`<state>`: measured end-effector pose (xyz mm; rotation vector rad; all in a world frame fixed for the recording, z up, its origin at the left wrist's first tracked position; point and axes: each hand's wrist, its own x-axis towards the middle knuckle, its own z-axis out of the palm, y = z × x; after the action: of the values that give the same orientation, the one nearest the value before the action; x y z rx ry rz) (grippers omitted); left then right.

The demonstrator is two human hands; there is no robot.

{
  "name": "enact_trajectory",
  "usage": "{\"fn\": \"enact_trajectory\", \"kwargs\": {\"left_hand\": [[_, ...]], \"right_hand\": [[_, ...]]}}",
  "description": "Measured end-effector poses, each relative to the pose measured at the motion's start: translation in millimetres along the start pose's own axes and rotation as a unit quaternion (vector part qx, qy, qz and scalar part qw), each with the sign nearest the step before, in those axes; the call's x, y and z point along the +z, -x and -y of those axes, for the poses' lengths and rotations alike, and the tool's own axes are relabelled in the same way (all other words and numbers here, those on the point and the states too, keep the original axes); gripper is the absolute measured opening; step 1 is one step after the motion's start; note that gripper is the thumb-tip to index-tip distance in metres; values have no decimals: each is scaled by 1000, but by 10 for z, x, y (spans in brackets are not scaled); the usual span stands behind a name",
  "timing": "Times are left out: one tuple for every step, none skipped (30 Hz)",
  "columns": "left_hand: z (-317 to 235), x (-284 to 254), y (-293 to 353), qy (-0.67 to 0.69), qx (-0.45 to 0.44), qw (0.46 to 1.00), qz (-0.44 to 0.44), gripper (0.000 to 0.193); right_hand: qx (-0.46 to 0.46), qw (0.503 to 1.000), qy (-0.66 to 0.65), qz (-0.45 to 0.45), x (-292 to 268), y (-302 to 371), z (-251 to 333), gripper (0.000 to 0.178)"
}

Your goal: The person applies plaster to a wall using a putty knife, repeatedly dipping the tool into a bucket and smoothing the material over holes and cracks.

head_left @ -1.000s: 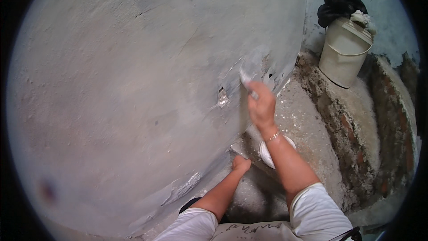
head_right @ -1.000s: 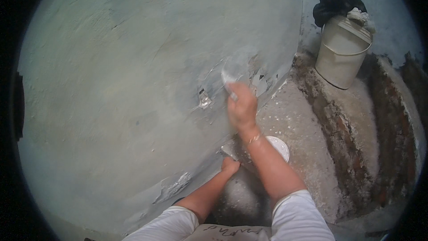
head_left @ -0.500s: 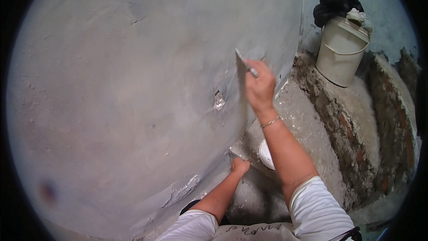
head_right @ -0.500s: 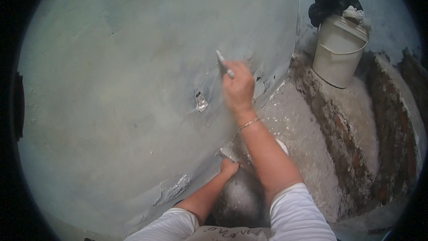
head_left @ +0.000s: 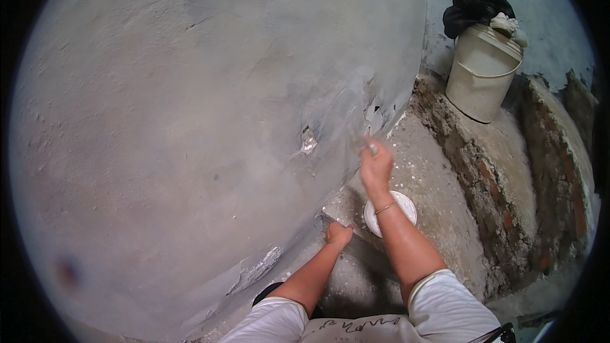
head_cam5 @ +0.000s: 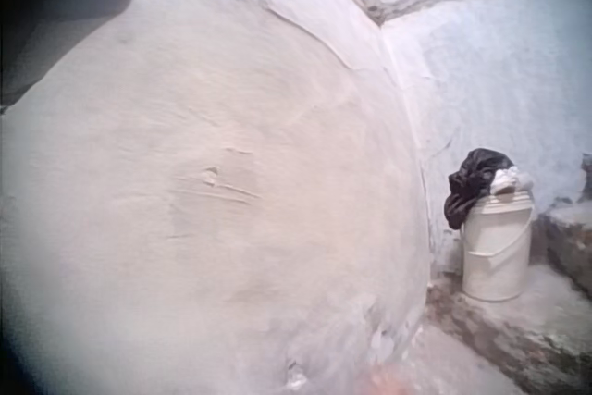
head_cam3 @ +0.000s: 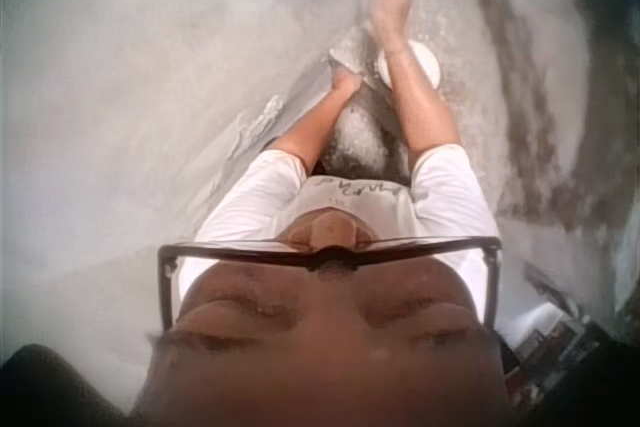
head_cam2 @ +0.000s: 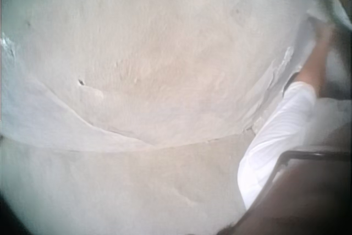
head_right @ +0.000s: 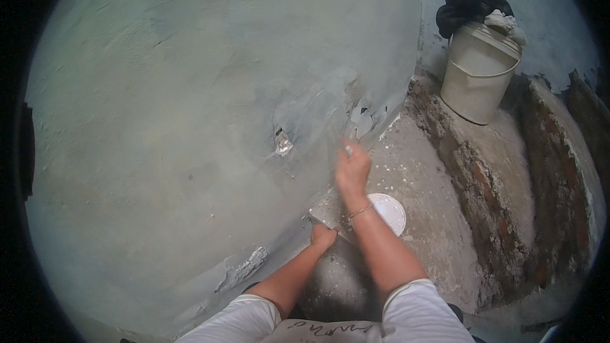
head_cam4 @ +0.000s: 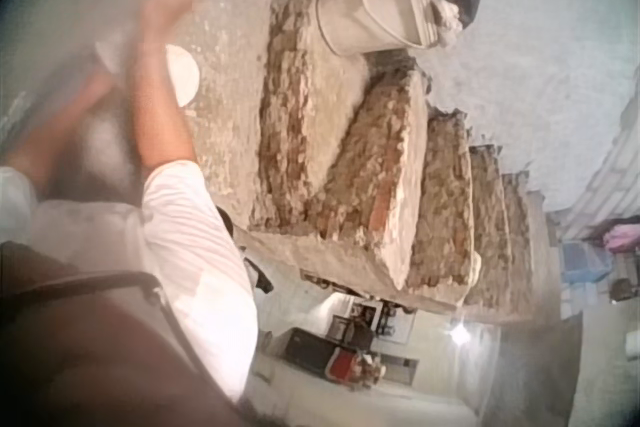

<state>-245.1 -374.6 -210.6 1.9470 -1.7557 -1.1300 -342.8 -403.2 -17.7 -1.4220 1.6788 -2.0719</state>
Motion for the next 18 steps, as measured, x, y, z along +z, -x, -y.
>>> {"fn": "enact_trajectory", "kwargs": {"left_hand": [[9,5,3,9,6,1000,0,47],[1,24,7,19,15,1000,3,48],[109,66,-66,15,32,999,-7,48],[179,105,-120,15,47,999,-14,48],[255,124,-162,6,57,998,-17,48],[327,142,-204,-1,67,997,-23,48],[199,261,-198,-3,77,997,-5,48],[242,251,-224,-10,78,997,-7,48],[310,224,-246,-14,76,997,-8,48],[304,233,-257,-17,79,997,-5,48],[366,215,-311,-24,79,997,-5,49],[451,205,-331,-30,71,997,-4,49],[477,189,-342,-32,62,998,0,49],[347,126,-252,-37,51,998,18,49],[164,123,-139,-22,20,1000,-3,48],[19,36,-10,-24,24,999,-1,48],[-67,-25,97,-18,25,1000,0,44],[-127,-34,152,-13,27,1000,2,40]], "right_hand": [[-4,999,39,7,111,204,-41,26],[-2,999,38,32,182,447,30,28],[4,998,28,64,285,746,193,29],[-24,994,-15,108,289,975,407,29],[-50,986,-60,151,264,1128,566,29],[-46,985,-64,153,258,1190,580,29],[27,981,-116,155,139,1157,483,28],[102,963,-188,166,121,1173,533,28],[188,936,-257,148,83,1152,596,28],[188,937,-254,148,58,1063,571,28],[217,938,-237,128,75,986,531,29],[247,937,-220,110,115,961,468,30],[256,940,-212,79,202,942,278,31],[253,942,-207,72,185,859,173,31],[286,929,-234,24,167,760,66,32],[319,910,-264,-21,162,669,-6,33],[331,895,-296,-29,158,589,-80,34],[330,897,-294,-33,138,556,-153,34]]}}
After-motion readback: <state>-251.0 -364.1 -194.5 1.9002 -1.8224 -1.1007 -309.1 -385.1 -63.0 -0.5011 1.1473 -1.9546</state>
